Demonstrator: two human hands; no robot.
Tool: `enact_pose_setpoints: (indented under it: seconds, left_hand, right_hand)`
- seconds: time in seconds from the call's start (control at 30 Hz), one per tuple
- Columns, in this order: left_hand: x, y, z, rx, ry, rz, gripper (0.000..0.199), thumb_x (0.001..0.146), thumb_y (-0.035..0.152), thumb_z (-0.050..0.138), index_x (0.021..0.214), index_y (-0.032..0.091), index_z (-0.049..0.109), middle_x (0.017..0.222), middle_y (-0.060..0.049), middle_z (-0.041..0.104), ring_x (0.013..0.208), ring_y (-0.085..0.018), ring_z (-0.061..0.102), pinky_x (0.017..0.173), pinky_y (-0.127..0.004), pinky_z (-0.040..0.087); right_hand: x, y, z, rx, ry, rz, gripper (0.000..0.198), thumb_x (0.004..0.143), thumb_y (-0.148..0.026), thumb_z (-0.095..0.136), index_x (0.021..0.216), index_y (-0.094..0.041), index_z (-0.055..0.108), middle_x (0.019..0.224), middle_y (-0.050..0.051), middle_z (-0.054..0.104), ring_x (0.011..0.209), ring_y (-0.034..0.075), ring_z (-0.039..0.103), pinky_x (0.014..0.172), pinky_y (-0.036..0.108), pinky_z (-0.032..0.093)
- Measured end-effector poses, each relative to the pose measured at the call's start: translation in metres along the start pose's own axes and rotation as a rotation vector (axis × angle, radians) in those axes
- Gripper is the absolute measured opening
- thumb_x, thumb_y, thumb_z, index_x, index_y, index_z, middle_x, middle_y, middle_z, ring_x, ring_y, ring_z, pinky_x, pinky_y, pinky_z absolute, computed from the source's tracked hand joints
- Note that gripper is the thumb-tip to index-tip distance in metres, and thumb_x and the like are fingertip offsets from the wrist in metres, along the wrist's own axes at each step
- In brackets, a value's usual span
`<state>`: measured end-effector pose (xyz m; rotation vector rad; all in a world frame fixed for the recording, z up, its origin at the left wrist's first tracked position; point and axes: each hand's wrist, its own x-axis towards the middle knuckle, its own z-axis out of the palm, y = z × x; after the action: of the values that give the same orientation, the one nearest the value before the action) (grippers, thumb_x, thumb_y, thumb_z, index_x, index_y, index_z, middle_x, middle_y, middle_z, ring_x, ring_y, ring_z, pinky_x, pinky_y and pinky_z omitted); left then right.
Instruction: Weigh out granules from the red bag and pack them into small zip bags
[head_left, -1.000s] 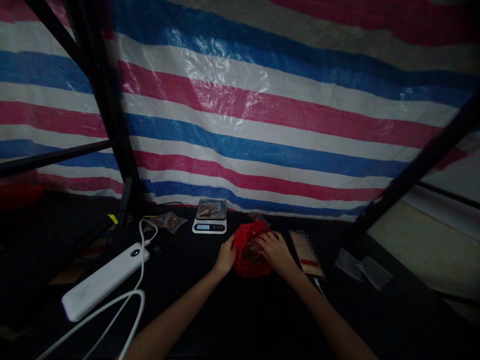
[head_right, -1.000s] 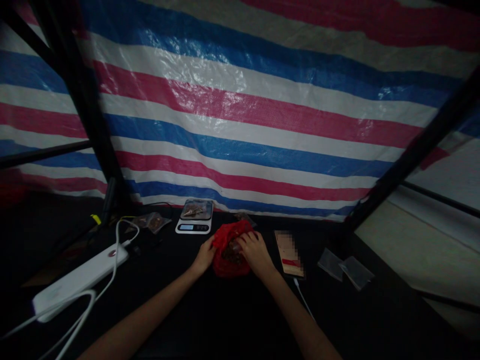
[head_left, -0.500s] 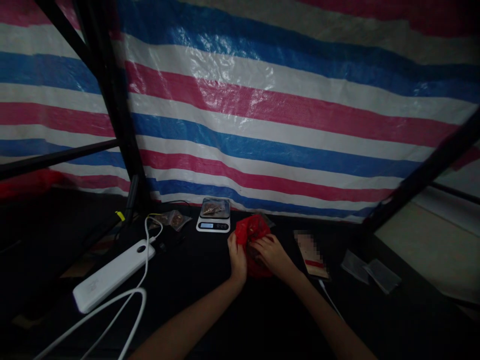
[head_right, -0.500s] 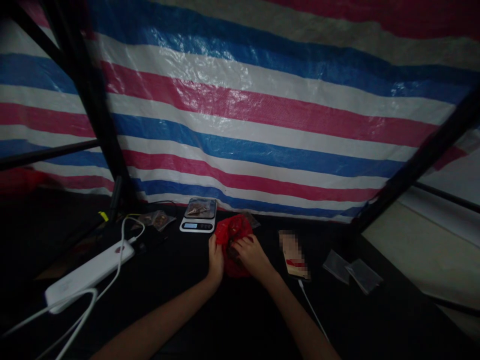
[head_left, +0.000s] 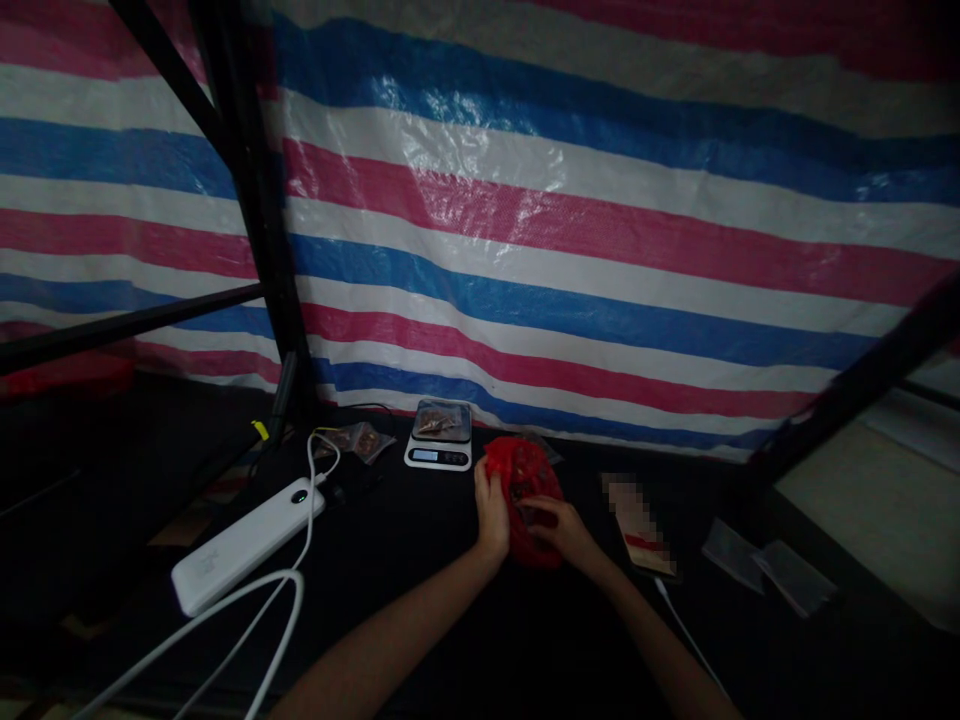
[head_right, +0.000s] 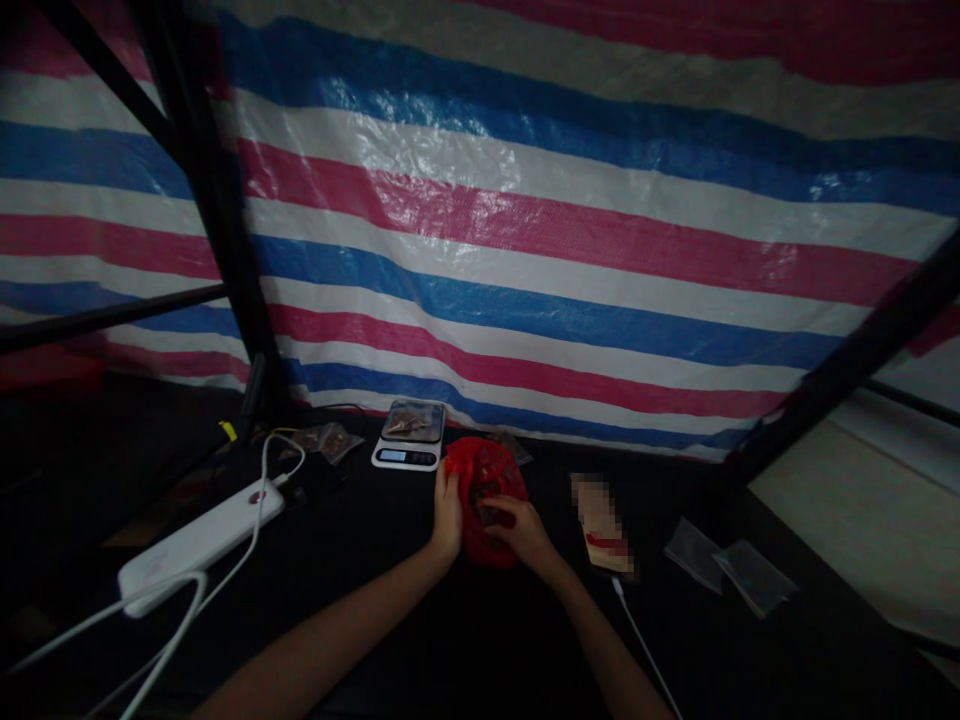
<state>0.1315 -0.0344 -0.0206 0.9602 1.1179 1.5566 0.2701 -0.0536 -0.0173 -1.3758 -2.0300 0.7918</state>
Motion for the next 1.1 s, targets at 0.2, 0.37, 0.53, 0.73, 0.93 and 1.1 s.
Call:
enact_pose_setpoints:
  seconds: [0.2, 0.37, 0.53, 0.73, 0.93, 1.1]
  left_hand:
    - [0.005, 0.001, -0.027, 0.157, -0.074, 0.029, 0.051, 0.079, 0.031, 0.043, 0.125, 0.015, 0.031, 0.133, -0.011, 0.033, 0.125, -0.018, 0.027, 0.105, -0.032, 0.018]
    - [0.037, 0.041, -0.063, 0.388, -0.387, 0.374, 0.044, 0.084, 0.036, 0.037, 0.127, 0.024, 0.033, 0.136, -0.005, 0.027, 0.127, -0.017, 0.021, 0.106, -0.035, 0.016]
    - [0.120, 0.077, -0.088, 0.843, -0.614, 0.620, 0.045, 0.083, 0.043, 0.037, 0.121, 0.019, 0.041, 0.128, -0.009, 0.039, 0.120, -0.019, 0.032, 0.103, -0.036, 0.022]
    - [0.184, 0.061, -0.094, 1.343, -0.634, 0.541, 0.069, 0.069, 0.043, 0.058, 0.122, 0.005, 0.037, 0.131, -0.023, 0.032, 0.122, -0.031, 0.028, 0.099, -0.041, 0.024]
    - [0.184, 0.056, -0.088, 1.334, -0.715, 0.527, 0.052, 0.070, 0.041, 0.057, 0.113, 0.013, 0.050, 0.119, -0.017, 0.049, 0.110, -0.029, 0.045, 0.091, -0.038, 0.033]
    - [0.178, 0.055, -0.086, 1.218, -0.703, 0.525, 0.051, 0.068, 0.039, 0.060, 0.113, 0.017, 0.051, 0.114, -0.012, 0.055, 0.103, -0.025, 0.051, 0.087, -0.033, 0.036]
  right_hand:
    - [-0.008, -0.005, -0.010, 0.273, -0.093, 0.073, 0.042, 0.063, -0.035, 0.066, 0.100, -0.017, 0.063, 0.103, 0.009, 0.064, 0.098, 0.027, 0.056, 0.093, 0.044, 0.035]
    - [-0.015, -0.014, -0.020, 0.483, -0.079, 0.097, 0.044, 0.065, -0.040, 0.065, 0.102, -0.018, 0.062, 0.107, 0.009, 0.062, 0.103, 0.028, 0.053, 0.095, 0.047, 0.032]
    - [-0.014, -0.022, -0.026, 0.662, 0.008, 0.113, 0.042, 0.067, -0.040, 0.065, 0.104, -0.020, 0.061, 0.112, 0.009, 0.059, 0.106, 0.027, 0.051, 0.096, 0.045, 0.031]
    - [-0.011, -0.046, -0.047, 0.658, 0.097, 0.136, 0.042, 0.064, -0.042, 0.067, 0.100, -0.020, 0.062, 0.110, 0.009, 0.061, 0.105, 0.027, 0.053, 0.096, 0.044, 0.032]
    - [-0.005, -0.059, -0.071, 0.590, 0.132, 0.102, 0.038, 0.065, -0.041, 0.066, 0.099, -0.022, 0.063, 0.109, 0.007, 0.062, 0.106, 0.025, 0.052, 0.097, 0.042, 0.032]
    - [0.006, -0.064, -0.071, 0.578, 0.184, 0.103, 0.037, 0.065, -0.041, 0.066, 0.098, -0.024, 0.063, 0.109, 0.005, 0.061, 0.105, 0.024, 0.052, 0.096, 0.040, 0.033]
